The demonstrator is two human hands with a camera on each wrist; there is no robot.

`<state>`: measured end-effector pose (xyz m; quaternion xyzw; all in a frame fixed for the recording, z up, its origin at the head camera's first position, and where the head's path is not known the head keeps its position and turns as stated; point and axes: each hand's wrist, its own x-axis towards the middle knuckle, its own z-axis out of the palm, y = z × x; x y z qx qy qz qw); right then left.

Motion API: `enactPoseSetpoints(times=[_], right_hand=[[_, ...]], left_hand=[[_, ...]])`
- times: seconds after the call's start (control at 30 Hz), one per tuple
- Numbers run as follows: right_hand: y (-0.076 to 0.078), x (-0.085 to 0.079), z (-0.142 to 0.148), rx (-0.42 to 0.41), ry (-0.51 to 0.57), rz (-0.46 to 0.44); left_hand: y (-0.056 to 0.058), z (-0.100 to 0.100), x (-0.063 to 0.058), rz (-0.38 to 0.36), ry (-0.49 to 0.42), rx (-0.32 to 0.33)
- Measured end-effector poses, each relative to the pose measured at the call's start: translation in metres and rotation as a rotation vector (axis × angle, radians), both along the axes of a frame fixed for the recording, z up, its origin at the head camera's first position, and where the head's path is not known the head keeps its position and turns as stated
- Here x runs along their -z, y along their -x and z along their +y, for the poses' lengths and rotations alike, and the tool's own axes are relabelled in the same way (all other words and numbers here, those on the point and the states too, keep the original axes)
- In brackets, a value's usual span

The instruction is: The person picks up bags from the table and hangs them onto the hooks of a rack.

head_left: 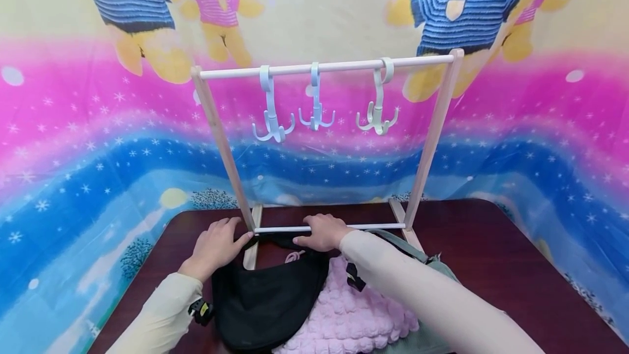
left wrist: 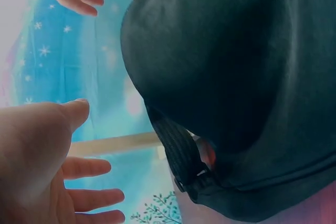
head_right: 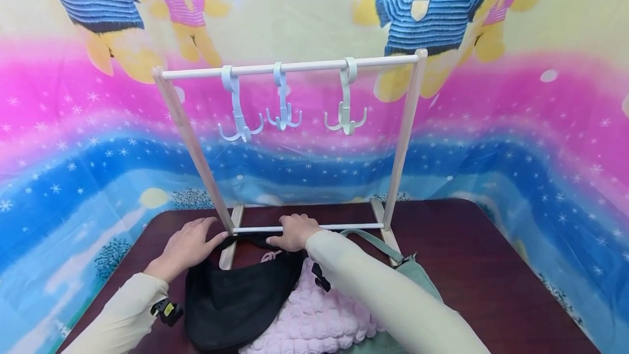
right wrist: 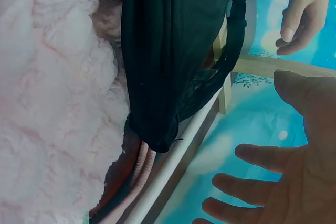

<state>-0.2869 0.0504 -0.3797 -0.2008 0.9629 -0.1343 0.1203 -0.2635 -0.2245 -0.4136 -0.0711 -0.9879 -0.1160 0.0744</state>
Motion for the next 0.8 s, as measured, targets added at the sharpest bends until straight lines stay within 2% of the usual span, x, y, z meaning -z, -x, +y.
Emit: enactPoseSetpoints(times=[0.2, 0.47, 0.8], right_hand=[[0.002, 0.003, -0.001, -0.002, 0.012, -0.048], [0.006, 0.009, -0.002, 0.015, 0.004, -0.091], [0.007, 0.015, -0.001, 0.003, -0.026, -0.128]], left_hand=[[0.003, -0.004, 0.002, -0.047, 0.003, 0.005], [0.006, -0.007, 0.007, -0.075, 0.019, 0.008], [0.003, -0.014, 0.009, -0.145, 0.043, 0.005]])
